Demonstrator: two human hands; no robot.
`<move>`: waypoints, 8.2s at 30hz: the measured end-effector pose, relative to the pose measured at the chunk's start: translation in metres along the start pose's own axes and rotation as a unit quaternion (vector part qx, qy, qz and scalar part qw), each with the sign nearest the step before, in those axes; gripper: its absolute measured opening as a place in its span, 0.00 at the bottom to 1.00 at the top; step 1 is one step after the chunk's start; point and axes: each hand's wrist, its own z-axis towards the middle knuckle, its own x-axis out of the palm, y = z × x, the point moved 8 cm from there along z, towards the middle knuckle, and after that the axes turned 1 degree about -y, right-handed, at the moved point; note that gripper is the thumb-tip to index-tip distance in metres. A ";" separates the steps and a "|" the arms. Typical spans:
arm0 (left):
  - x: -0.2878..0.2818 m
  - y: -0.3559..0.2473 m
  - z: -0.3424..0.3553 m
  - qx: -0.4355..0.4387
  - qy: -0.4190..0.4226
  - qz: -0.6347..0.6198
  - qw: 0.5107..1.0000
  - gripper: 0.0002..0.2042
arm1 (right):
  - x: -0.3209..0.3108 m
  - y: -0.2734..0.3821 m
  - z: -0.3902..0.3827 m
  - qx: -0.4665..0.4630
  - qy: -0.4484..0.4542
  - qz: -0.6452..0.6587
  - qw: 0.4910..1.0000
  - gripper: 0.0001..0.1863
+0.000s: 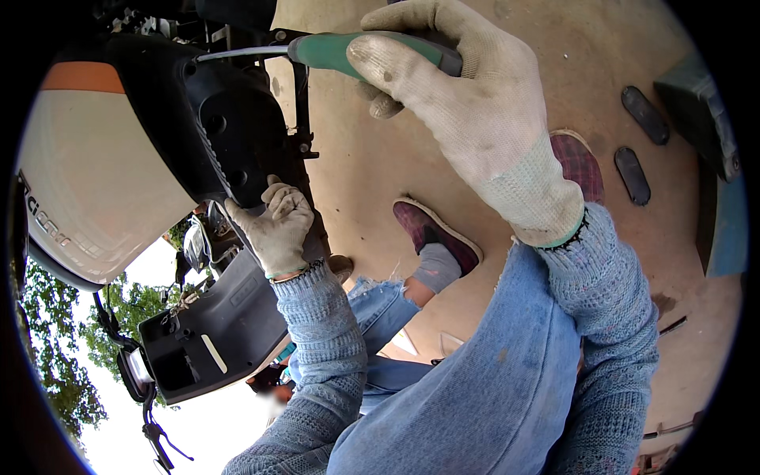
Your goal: The person sits on the ground and uses a screwdriver to remove screws from the side panel of a scooter. They then use a flathead screwdriver to pry open the panel and remove it from the vehicle.
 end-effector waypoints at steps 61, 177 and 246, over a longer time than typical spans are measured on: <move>-0.004 -0.001 0.005 0.015 0.016 0.004 1.000 0.37 | 0.025 0.034 0.016 0.018 0.023 0.001 1.000 0.12; 0.005 -0.008 0.009 -0.011 0.074 -0.105 0.992 0.35 | 0.077 0.102 -0.019 -0.253 -0.001 -0.310 0.916 0.18; -0.002 -0.005 0.009 -0.068 0.023 -0.206 0.976 0.24 | 0.061 0.041 -0.020 0.066 -0.011 -0.107 0.992 0.22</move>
